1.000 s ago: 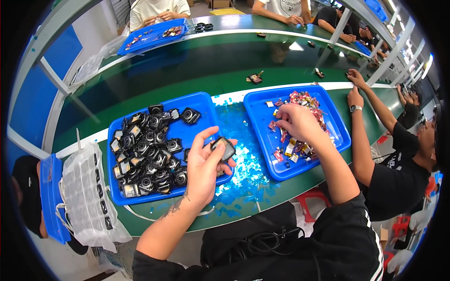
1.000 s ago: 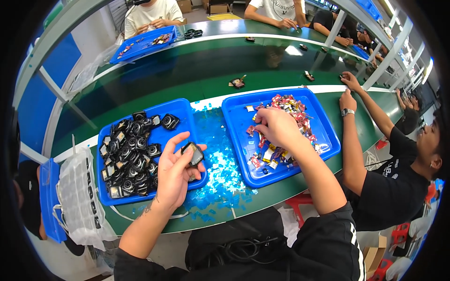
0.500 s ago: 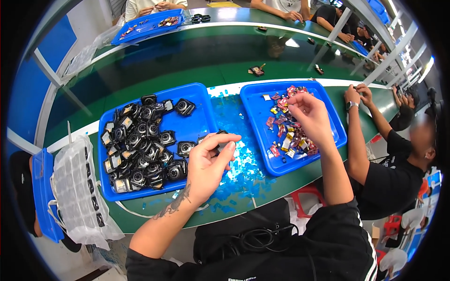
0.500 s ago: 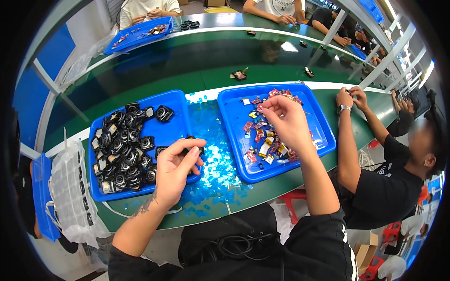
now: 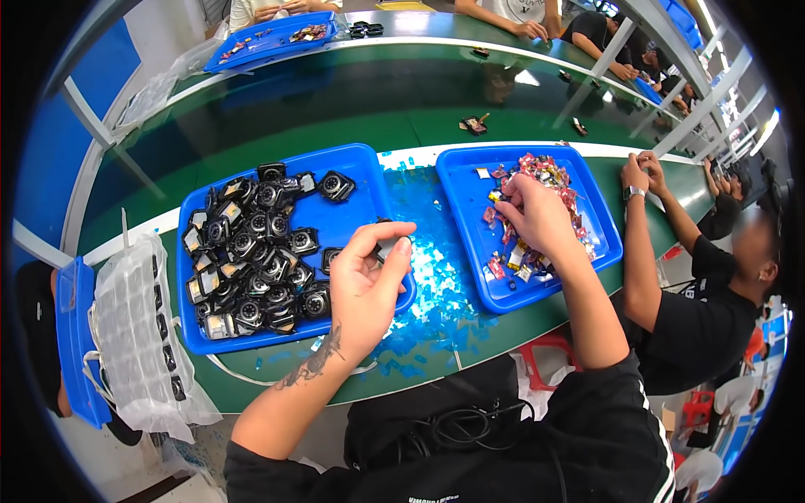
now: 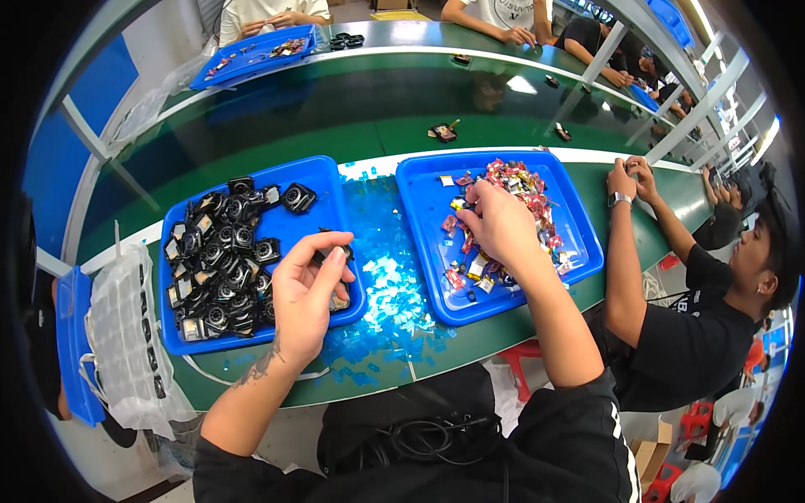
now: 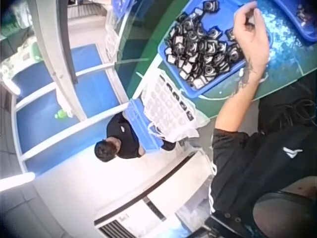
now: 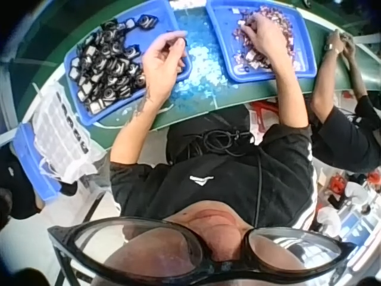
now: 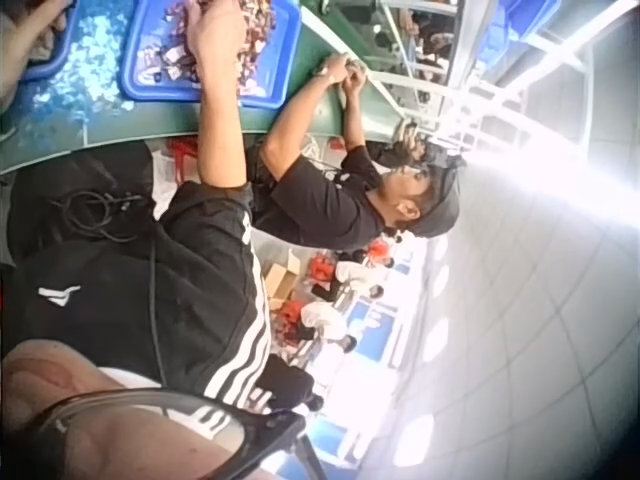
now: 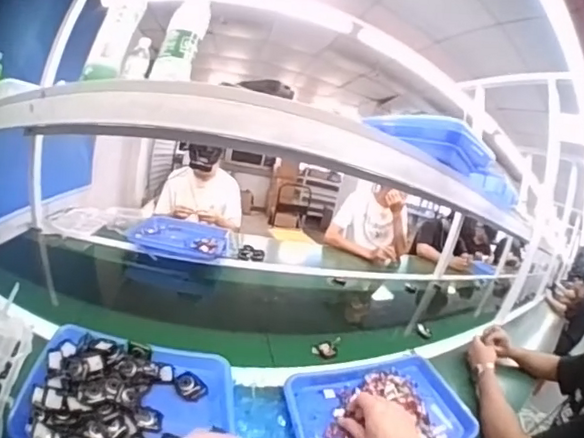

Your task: Assembling small electronic modules by attaching connectors or components manually.

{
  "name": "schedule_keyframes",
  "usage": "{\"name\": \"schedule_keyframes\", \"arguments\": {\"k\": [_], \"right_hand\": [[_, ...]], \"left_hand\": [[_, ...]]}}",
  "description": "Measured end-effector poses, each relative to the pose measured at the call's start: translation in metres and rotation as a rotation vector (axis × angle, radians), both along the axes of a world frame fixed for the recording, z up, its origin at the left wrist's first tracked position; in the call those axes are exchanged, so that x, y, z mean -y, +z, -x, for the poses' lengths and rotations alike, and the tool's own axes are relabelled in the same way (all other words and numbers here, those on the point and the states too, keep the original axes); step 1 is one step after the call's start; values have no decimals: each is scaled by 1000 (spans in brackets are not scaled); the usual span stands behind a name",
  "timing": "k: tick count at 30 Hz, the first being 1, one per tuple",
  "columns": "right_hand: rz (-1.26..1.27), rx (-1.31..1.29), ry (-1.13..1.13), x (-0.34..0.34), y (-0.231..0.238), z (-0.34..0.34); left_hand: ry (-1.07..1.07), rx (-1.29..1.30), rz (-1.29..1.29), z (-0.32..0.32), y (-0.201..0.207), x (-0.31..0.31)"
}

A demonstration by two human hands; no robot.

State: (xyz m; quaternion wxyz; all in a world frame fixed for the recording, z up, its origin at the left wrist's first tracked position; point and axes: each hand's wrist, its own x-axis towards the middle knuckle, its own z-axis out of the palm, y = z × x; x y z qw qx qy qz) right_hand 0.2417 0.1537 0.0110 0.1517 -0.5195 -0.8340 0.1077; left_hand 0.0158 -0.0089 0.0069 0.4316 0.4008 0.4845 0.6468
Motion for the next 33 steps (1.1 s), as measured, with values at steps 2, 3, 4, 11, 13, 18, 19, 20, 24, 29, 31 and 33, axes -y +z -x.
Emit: {"name": "schedule_keyframes", "arguments": {"k": [2, 3, 4, 11, 13, 18, 19, 20, 24, 29, 31, 33], "right_hand": [[-7, -8, 39, 4, 3, 7], [-12, -16, 68, 6, 3, 10], [-14, -15, 73, 7, 4, 9], [-218, 157, 148, 16, 0, 0], [-224, 136, 158, 23, 4, 1], [49, -330, 138, 32, 32, -8], [86, -498, 98, 36, 35, -11], [135, -733, 117, 39, 40, -10], [488, -968, 224, 50, 41, 2], [678, -1074, 295, 82, 34, 31], [734, -1090, 318, 89, 33, 38], [726, -1078, 326, 93, 33, 45]], "left_hand": [[-42, 3, -23, 0, -5, 0], [-53, 5, -11, 0, -3, 1], [-48, 6, -13, -1, -2, 1], [-56, 18, -62, -2, -3, 0], [-51, -55, -21, 1, -3, 2], [-35, -37, -51, 2, -5, 0], [-29, -49, -93, 1, -5, -1], [-29, -47, -90, 1, -4, -1], [-19, -335, -87, 2, 0, 4], [-146, -441, -158, -5, 2, 6], [-153, -467, -171, -8, 4, 7], [-165, -471, -173, -8, 3, 8]]}}
